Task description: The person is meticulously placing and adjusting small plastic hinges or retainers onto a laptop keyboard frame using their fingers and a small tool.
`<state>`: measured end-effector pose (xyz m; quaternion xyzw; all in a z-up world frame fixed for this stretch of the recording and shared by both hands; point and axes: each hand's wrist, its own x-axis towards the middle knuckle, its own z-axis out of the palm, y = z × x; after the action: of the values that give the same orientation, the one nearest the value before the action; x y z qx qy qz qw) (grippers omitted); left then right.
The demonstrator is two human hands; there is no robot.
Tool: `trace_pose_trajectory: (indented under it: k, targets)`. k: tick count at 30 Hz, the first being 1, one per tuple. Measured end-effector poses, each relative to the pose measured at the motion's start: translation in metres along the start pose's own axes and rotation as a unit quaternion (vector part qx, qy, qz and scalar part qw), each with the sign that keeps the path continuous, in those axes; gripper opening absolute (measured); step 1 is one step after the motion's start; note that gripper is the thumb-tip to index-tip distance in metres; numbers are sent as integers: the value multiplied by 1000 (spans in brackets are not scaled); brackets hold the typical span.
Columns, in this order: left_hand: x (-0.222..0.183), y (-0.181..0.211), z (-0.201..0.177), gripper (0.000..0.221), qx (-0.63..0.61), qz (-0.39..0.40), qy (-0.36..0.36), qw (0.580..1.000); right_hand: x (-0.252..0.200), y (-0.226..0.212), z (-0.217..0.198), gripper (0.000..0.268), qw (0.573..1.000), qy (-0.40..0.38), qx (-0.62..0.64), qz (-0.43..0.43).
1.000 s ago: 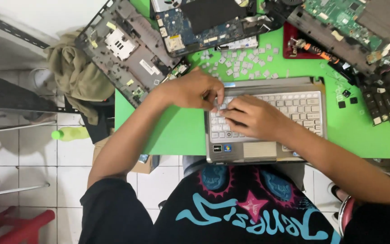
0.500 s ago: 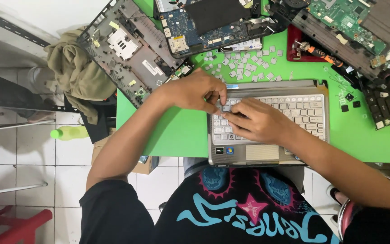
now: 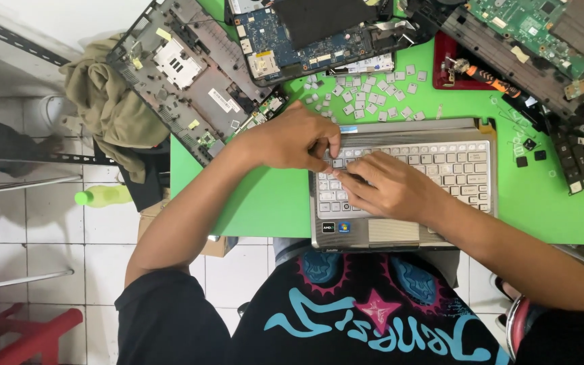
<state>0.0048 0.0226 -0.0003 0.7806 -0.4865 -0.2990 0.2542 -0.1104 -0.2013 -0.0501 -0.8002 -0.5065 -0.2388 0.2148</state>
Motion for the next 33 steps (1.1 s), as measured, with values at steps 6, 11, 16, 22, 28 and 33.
trace_pose_trajectory:
  k: [6, 11, 16, 22, 28, 33]
  targets:
    - [-1, 0, 1, 24, -3, 0, 4, 1000, 9, -5, -8, 12, 1000, -2, 9, -4]
    - [0, -3, 1, 26, -5, 14, 6, 1000, 12, -5, -10, 12, 1000, -9, 8, -7]
    - [-1, -3, 1, 24, -5, 24, 4, 1000, 13, -5, -10, 11, 1000, -14, 15, 2]
    - [2, -3, 2, 26, 7, 17, 2, 1000, 13, -4, -8, 7, 999, -13, 30, 16]
    - [3, 2, 3, 24, 14, -5, 4, 1000, 10, -3, -4, 6, 997, -1, 63, 35]
    - [3, 2, 7, 26, 20, -27, 2, 999, 9, -5, -4, 7, 998, 21, 46, 35]
